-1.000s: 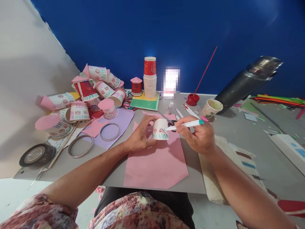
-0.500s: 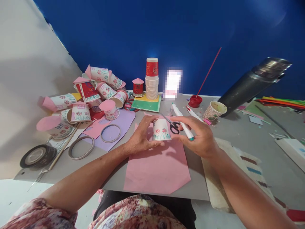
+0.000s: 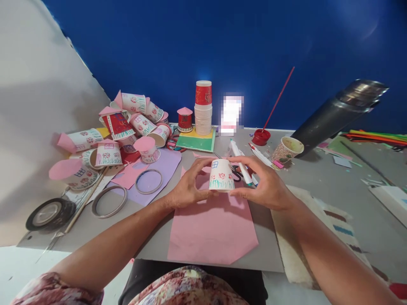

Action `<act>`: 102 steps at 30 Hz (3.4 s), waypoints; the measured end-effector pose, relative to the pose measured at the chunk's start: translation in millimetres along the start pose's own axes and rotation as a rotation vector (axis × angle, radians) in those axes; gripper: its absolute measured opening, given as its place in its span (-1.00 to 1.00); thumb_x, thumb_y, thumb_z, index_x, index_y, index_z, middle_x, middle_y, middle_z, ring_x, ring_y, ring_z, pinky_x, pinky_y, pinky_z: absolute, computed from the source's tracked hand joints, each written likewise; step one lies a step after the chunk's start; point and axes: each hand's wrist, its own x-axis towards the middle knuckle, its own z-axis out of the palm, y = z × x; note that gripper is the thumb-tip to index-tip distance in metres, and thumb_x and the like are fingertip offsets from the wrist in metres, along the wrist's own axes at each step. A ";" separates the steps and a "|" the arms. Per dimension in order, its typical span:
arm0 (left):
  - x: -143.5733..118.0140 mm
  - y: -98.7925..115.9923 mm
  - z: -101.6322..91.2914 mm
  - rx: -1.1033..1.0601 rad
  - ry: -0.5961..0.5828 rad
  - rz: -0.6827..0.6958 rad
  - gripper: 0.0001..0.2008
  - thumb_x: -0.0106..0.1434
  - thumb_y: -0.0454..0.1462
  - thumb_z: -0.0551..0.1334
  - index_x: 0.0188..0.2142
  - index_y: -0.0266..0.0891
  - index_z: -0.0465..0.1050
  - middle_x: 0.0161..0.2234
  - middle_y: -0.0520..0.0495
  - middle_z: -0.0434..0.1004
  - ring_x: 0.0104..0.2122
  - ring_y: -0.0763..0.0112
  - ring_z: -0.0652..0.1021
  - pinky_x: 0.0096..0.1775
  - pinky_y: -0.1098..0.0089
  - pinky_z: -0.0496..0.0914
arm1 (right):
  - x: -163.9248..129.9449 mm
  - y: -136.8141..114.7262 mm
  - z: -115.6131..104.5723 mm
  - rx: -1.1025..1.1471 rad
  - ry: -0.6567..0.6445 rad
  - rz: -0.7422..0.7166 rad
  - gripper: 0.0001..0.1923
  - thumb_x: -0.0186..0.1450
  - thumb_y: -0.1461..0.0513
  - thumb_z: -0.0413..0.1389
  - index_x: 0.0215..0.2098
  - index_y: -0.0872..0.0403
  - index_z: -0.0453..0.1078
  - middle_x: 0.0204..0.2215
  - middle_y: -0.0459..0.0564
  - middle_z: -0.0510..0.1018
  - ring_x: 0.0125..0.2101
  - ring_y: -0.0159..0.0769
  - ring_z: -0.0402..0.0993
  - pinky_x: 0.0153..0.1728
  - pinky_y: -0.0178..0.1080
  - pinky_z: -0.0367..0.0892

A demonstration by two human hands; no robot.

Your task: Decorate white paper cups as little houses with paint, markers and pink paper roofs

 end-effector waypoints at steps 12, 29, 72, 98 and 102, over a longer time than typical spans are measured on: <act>1.3 -5.1 0.2 0.138 0.107 0.042 -0.25 0.10 -0.36 0.42 0.26 -0.06 0.27 0.21 -0.19 0.42 0.14 0.08 0.47 0.07 0.09 0.48 | -10.8 -5.9 2.8 0.179 0.396 -0.154 -0.84 0.43 0.25 0.18 -0.07 -0.07 0.56 -0.42 -0.12 0.69 -0.51 -0.34 0.58 -0.44 -0.26 0.47; 1.6 -4.9 5.0 0.163 0.080 0.094 -0.29 0.15 -0.31 0.42 0.26 -0.02 0.25 0.20 -0.20 0.38 0.18 0.05 0.44 0.04 0.07 0.54 | -9.4 -15.6 3.8 0.085 0.281 -0.149 -0.87 0.44 0.22 0.12 -0.27 0.01 0.49 -0.44 -0.11 0.65 -0.58 -0.38 0.48 -0.55 -0.30 0.35; 0.9 -7.2 3.7 0.177 0.097 0.057 -0.29 0.12 -0.29 0.44 0.24 -0.04 0.28 0.18 -0.20 0.36 0.20 0.03 0.43 0.05 0.06 0.54 | -5.7 -11.8 2.5 0.137 0.355 -0.137 -0.89 0.41 0.20 0.16 -0.28 0.02 0.50 -0.51 -0.10 0.62 -0.58 -0.35 0.50 -0.57 -0.31 0.32; 2.8 -6.9 7.8 0.183 0.092 0.182 -0.19 0.04 -0.46 0.34 0.28 0.00 0.25 0.20 -0.15 0.41 0.18 0.07 0.42 0.05 0.10 0.50 | -5.7 -15.1 7.3 0.109 0.313 -0.168 -0.86 0.42 0.21 0.17 -0.32 0.03 0.49 -0.51 -0.15 0.60 -0.63 -0.45 0.37 -0.57 -0.35 0.27; 2.1 -5.4 8.3 0.180 0.087 0.150 -0.20 0.05 -0.46 0.34 0.27 -0.01 0.26 0.20 -0.16 0.41 0.20 0.07 0.42 0.05 0.12 0.49 | -6.1 -14.6 6.7 0.119 0.331 -0.153 -0.86 0.43 0.19 0.17 -0.30 0.02 0.50 -0.51 -0.15 0.60 -0.62 -0.44 0.37 -0.55 -0.35 0.28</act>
